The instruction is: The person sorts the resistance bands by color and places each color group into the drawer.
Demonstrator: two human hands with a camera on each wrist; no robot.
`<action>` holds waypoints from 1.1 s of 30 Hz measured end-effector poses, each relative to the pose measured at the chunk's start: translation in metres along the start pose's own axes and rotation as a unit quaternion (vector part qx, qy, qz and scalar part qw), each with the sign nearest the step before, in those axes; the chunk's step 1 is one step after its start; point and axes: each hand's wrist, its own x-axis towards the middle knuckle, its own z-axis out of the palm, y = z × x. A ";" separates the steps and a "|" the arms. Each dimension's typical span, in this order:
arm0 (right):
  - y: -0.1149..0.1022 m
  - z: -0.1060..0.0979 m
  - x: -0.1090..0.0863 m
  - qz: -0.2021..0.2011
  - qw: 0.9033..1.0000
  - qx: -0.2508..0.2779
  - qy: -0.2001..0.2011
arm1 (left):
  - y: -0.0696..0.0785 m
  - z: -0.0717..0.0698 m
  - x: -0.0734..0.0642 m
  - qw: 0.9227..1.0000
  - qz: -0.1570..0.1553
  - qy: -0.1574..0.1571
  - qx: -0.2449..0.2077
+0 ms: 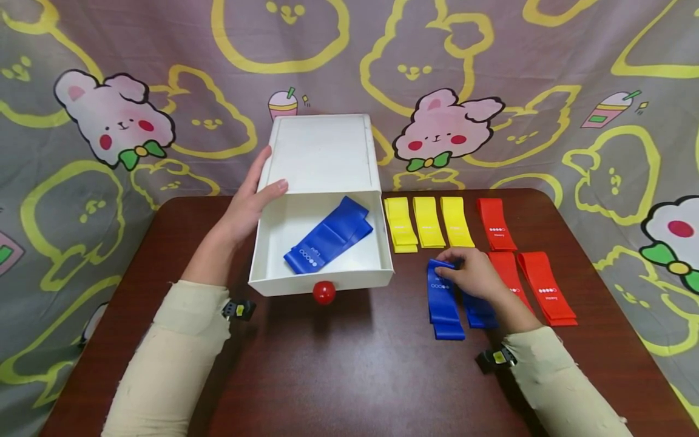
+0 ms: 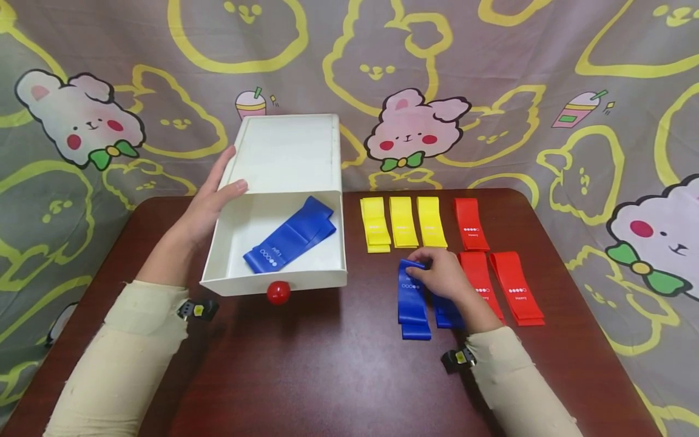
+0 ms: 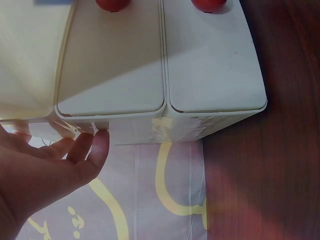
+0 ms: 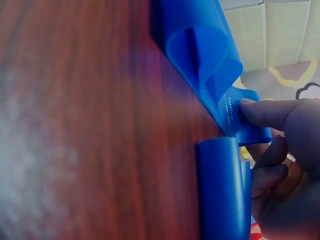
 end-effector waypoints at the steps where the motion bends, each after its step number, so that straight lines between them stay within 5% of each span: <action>1: 0.000 0.000 0.000 0.000 1.000 -0.001 -0.001 | 0.000 0.000 0.000 1.000 0.000 0.000 0.000; 17: -0.016 -0.013 -0.005 -0.015 0.998 0.059 -0.004 | -0.002 -0.001 0.000 1.000 -0.007 0.004 -0.004; 33: -0.045 -0.026 -0.014 -0.043 0.993 0.084 0.067 | -0.001 0.000 0.001 1.000 -0.004 0.004 -0.006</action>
